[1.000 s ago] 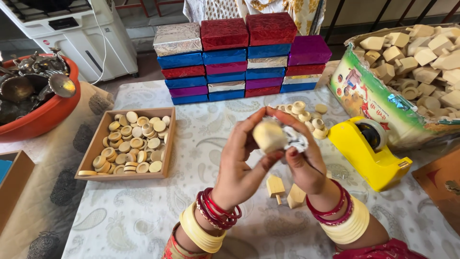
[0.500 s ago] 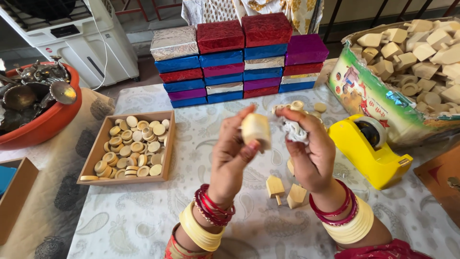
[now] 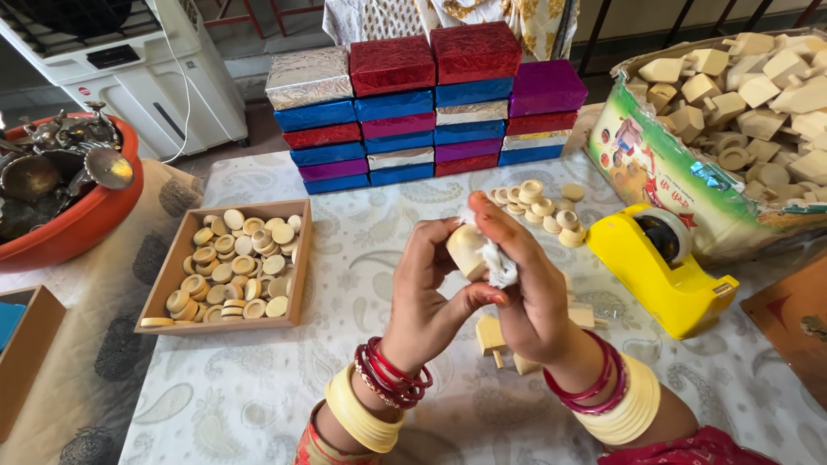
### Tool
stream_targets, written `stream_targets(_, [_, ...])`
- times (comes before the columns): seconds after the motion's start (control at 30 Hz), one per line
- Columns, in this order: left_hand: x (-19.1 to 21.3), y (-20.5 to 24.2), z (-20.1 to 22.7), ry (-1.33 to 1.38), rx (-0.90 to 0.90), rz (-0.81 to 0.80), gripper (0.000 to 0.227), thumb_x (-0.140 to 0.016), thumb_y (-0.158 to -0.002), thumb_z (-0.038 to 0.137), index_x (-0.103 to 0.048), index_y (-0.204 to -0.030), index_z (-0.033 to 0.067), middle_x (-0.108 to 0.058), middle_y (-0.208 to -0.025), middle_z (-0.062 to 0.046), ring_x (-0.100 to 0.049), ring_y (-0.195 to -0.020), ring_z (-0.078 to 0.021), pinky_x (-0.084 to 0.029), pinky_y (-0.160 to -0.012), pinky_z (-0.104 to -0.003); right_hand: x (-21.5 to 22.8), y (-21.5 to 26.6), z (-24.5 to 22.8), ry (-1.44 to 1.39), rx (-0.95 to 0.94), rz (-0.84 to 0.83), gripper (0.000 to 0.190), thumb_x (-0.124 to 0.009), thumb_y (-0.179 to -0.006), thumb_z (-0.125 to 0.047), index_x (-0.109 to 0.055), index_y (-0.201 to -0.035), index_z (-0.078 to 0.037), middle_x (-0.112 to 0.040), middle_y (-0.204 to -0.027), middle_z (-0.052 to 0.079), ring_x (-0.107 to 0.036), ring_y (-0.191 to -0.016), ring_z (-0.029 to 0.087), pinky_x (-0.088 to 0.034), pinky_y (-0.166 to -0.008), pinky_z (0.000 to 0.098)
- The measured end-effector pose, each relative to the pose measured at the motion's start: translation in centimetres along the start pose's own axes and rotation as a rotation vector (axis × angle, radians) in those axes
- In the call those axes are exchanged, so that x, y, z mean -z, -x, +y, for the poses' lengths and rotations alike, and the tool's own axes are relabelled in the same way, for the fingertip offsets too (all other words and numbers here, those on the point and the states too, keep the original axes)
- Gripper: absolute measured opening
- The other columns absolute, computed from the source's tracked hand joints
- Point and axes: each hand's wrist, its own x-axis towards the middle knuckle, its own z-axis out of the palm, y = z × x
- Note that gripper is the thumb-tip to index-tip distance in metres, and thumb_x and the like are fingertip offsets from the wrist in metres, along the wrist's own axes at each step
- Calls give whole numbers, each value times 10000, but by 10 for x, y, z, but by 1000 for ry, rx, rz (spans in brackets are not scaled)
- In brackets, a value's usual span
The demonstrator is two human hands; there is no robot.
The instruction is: Polishing small wooden toy components with a white cloth.
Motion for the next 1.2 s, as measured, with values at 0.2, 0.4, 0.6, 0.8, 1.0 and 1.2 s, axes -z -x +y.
stream_targets(0.2, [-2, 4, 7, -54, -131, 166, 699, -871, -882, 186, -528, -1467, 16, -437, -1339, -47, -581, -1227, -142, -525, -1088, -292, -3, -3, 0, -10, -59, -57, 504, -552, -1086, -123, -399, -1542, 30, -475, -1606, 214, -509, -1479, 268, -409, -1229, 385])
stream_targets(0.4, [13, -2, 19, 354, 136, 173, 609, -839, -875, 185, -538, -1382, 33, -577, -1231, -152, -627, -1133, -173, -549, -1014, -297, 11, 11, 16, -170, -170, -49, 446, -561, -1109, -134, -486, -1513, 41, -592, -1506, 191, -601, -1377, 236, -449, -1191, 372])
stream_targets(0.6, [1, -6, -2, 155, -43, 87, 457, -724, -995, 97, -606, -1431, 28, -484, -1356, -33, -589, -1225, -145, -562, -1021, -294, 5, 4, 8, -490, -210, 10, 530, -545, -1109, -239, -418, -1547, 31, -484, -1608, 216, -501, -1469, 246, -375, -1258, 392])
stream_targets(0.8, [9, -9, 33, -296, -6, 15, 464, -680, -1053, 151, -571, -1490, 40, -628, -1286, -52, -700, -1082, -145, -581, -961, -264, 2, 2, 11, -136, -56, 28, 491, -544, -1124, -224, -417, -1533, 17, -469, -1617, 206, -463, -1501, 260, -347, -1270, 390])
stream_targets(1.0, [4, -17, 48, -186, -86, -60, 760, -772, -885, 179, -379, -1519, 31, -424, -1338, -105, -529, -1201, -175, -595, -982, -289, 14, -7, 7, -78, 59, -66, 483, -603, -1057, -145, -480, -1502, -4, -474, -1587, 166, -433, -1535, 271, -331, -1288, 389])
stream_targets(1.2, [9, -9, 3, -56, 79, 89, 702, -802, -914, 54, -509, -1552, 34, -442, -1204, -75, -574, -1109, -157, -650, -995, -293, 4, -14, -5, 51, -109, -49, 567, -621, -961, 68, -445, -1500, 52, -544, -1524, 199, -572, -1378, 264, -455, -1140, 329])
